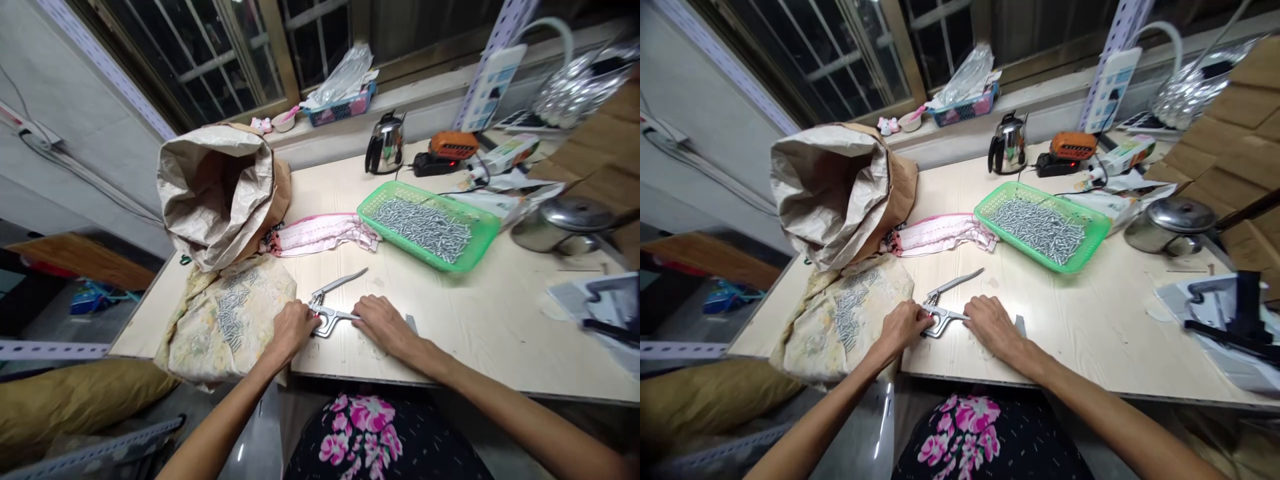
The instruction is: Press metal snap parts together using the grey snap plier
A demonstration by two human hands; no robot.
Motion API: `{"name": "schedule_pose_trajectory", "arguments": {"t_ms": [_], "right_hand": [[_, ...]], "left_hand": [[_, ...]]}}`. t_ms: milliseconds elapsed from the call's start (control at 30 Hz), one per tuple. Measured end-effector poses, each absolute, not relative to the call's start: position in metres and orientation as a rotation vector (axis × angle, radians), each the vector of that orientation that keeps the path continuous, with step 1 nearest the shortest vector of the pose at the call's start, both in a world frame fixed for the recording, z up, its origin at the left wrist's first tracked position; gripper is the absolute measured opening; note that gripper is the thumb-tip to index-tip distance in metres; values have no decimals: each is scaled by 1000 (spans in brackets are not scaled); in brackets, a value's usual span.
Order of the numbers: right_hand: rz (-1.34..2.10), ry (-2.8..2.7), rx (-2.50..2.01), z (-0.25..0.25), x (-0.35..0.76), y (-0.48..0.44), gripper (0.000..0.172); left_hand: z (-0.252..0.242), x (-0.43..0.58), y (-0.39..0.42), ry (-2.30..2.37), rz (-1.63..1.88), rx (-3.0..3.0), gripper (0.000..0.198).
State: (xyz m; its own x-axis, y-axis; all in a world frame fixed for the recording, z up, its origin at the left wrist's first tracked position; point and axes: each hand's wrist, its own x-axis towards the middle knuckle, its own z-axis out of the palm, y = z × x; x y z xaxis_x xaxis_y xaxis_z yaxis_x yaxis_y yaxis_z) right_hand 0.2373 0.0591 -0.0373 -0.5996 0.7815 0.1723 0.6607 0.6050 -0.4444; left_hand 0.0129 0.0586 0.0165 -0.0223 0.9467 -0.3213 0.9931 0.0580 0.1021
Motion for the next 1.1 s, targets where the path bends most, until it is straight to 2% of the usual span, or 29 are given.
{"name": "schedule_pose_trajectory", "arguments": {"t_ms": [267,333,433,567,633,700,800,1000,1100], "right_hand": [[377,-2490,-1243,-42,229,63,7],[385,-2492,-1253,-42,228,63,8],[387,-2507,-1267,-39,228,62,8],[409,-2527,-1261,-34,231,62,7],[425,-2519,-1243,-34,233,62,7],[425,-2511,-1219,-37,235,61,7],[357,-2488,-1157,-47,236,59,9],[217,-2411,-1013,-61,237,60,22],[186,-2409,-980,-62,238,60,24]], "left_hand": [[28,-4,79,1949,-466,1999,11],[37,-9,84,1969,-436,1988,12],[70,7,95,1923,-23,1991,19],[141,56,107,1667,911,2194,33],[168,69,109,1580,1163,2295,42],[178,66,111,1571,1222,2397,40],[158,27,117,1720,1000,2514,28],[81,-107,96,2273,-32,2218,23],[54,-143,75,2302,-320,2114,23]]}}
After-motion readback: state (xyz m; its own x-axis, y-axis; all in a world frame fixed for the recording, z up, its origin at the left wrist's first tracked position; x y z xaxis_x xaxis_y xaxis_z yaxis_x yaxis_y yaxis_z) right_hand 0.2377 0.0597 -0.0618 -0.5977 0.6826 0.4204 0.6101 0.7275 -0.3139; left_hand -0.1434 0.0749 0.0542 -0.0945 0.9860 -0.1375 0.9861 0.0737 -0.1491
